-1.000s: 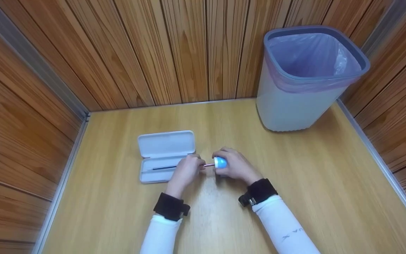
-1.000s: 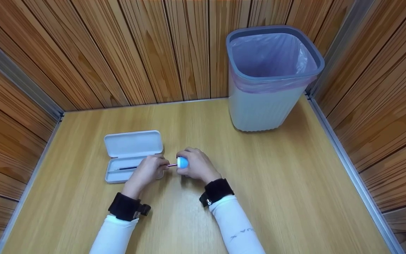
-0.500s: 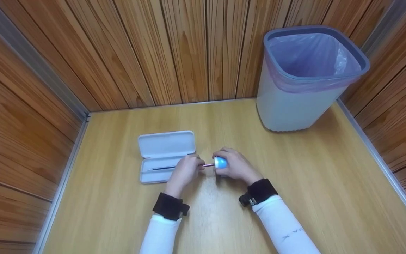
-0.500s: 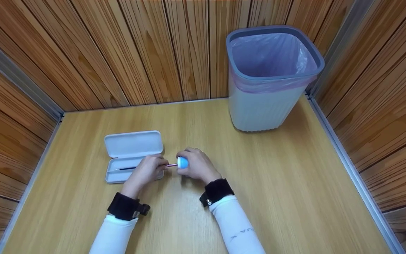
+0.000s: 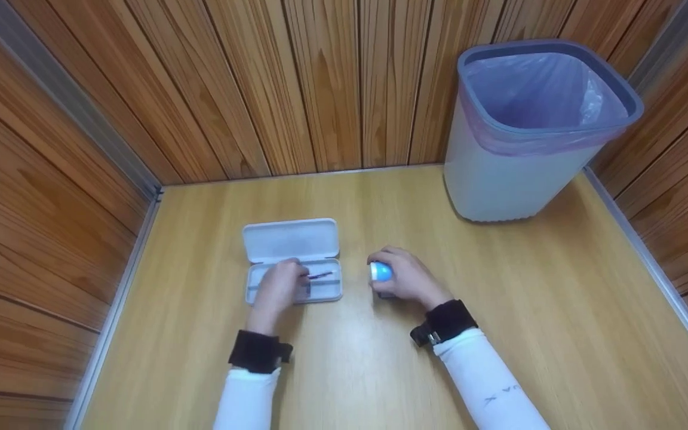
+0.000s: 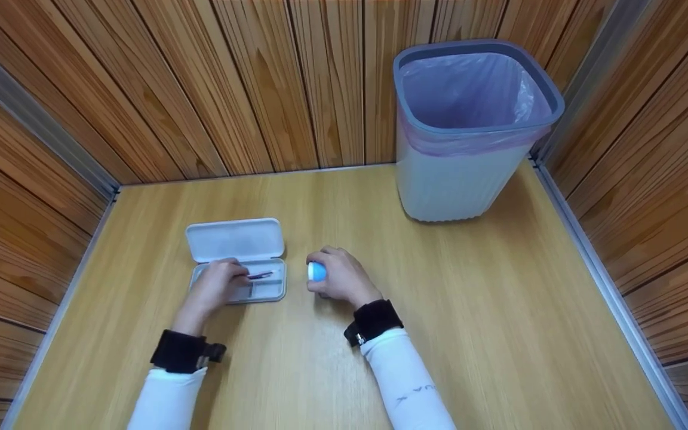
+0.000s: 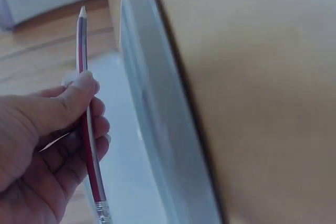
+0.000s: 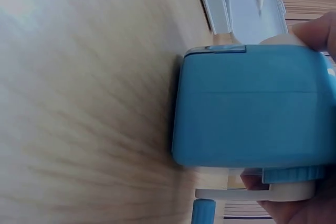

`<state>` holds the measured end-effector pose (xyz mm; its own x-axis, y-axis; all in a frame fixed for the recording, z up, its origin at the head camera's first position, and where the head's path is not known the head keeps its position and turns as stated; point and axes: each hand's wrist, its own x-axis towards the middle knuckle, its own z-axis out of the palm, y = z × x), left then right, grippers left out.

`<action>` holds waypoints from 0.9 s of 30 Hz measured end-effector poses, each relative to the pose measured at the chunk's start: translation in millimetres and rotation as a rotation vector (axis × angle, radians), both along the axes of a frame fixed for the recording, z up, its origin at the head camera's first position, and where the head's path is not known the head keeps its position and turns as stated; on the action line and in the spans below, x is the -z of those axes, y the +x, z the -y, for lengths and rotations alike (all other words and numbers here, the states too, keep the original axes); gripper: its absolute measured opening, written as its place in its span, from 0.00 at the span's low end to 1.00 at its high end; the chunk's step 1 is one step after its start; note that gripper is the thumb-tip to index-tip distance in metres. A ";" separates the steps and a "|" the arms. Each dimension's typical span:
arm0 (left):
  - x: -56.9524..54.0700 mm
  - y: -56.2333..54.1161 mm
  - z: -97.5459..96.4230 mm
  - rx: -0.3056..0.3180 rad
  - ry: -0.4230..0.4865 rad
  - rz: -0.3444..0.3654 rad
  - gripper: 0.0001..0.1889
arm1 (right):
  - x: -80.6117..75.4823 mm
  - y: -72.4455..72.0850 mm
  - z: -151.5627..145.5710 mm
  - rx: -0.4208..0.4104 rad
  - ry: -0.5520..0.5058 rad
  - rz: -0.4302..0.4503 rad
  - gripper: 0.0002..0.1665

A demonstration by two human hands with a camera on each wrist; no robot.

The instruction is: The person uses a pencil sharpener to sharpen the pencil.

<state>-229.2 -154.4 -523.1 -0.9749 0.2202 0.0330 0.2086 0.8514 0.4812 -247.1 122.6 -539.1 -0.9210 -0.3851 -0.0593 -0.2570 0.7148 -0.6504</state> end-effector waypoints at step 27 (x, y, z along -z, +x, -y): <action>25.7 -24.1 16.4 -0.105 -0.252 -0.041 0.11 | -0.9 0.8 -3.4 -0.042 0.010 -0.057 0.29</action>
